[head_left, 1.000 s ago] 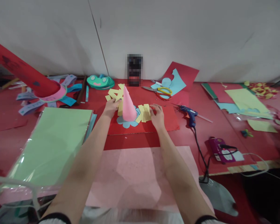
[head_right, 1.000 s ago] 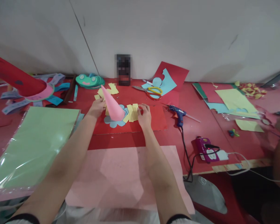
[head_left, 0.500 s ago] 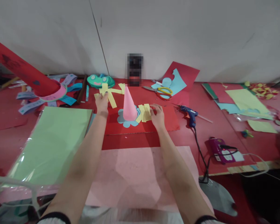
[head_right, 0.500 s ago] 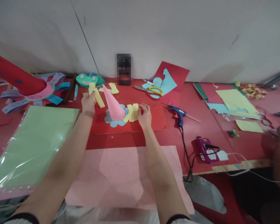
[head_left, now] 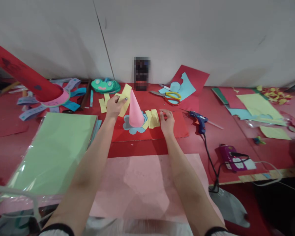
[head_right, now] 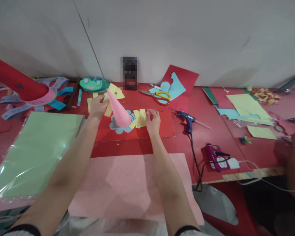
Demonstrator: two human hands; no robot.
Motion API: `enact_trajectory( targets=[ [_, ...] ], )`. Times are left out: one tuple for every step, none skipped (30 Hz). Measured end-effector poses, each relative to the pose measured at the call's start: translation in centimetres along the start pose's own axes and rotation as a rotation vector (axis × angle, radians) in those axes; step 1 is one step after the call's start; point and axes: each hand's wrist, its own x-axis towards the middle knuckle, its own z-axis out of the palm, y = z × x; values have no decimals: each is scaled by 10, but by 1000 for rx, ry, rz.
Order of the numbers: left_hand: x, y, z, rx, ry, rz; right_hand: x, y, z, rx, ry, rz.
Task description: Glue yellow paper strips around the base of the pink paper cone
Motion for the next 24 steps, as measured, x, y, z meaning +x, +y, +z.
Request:
enact_trajectory(
  targets=[
    [1, 4, -2, -18, 59, 15, 0, -1, -1, 3, 8, 16],
    [1, 10, -6, -46, 124, 41, 0, -1, -1, 8, 16, 32],
    [-1, 17, -11, -79, 186, 77, 0, -2, -2, 16, 24, 46],
    [-4, 26, -17, -144, 200, 118, 1, -2, -2, 28, 33, 59],
    [-10, 36, -23, -251, 187, 189, 1, -2, -2, 43, 44, 70],
    [-18, 47, -29, -342, 120, 250, 1, -2, -2, 62, 55, 81],
    [-28, 59, -34, -397, 97, 318, 1, -2, -2, 83, 65, 92],
    [-40, 71, -37, -409, 104, 388, 1, -2, -2, 110, 71, 106],
    [-52, 82, -38, -390, 141, 453, 2, -2, -3, 145, 76, 120],
    [-65, 91, -37, -335, 133, 478, 2, -2, -3, 186, 77, 136],
    [-76, 97, -34, -272, 75, 474, 3, -3, -3, 237, 68, 155],
    [-86, 101, -29, -197, 3, 443, 4, -3, -4, 299, 49, 176],
    [-95, 103, -22, -104, -93, 394, 5, -4, -4, 372, 20, 200],
    [-101, 102, -14, -10, -181, 362, 5, -5, -5, 452, -23, 226],
    [-105, 100, -6, 69, -245, 343, 6, -6, -6, 537, -84, 257],
    [-107, 96, 2, 140, -296, 325, 7, -8, -7, 620, -154, 295],
    [-108, 92, 9, 205, -338, 296, 7, -10, -9, 695, -224, 339],
    [-107, 88, 16, 258, -357, 271, 7, -12, -11, 756, -288, 383],
    [-107, 84, 21, 295, -376, 251, 6, -15, -13, 802, -346, 416],
    [-106, 80, 26, 315, -388, 229, 5, -17, -14, 834, -393, 433],
    [-105, 77, 29, 322, -402, 210, 3, -19, -16, 848, -428, 424],
    [-104, 74, 31, 326, -417, 192, 2, -21, -17, 844, -457, 396],
    [-103, 72, 32, 326, -433, 176, 0, -22, -17, 826, -483, 360],
    [-102, 69, 33, 325, -448, 165, -2, -22, -17, 803, -502, 328]
  ],
)
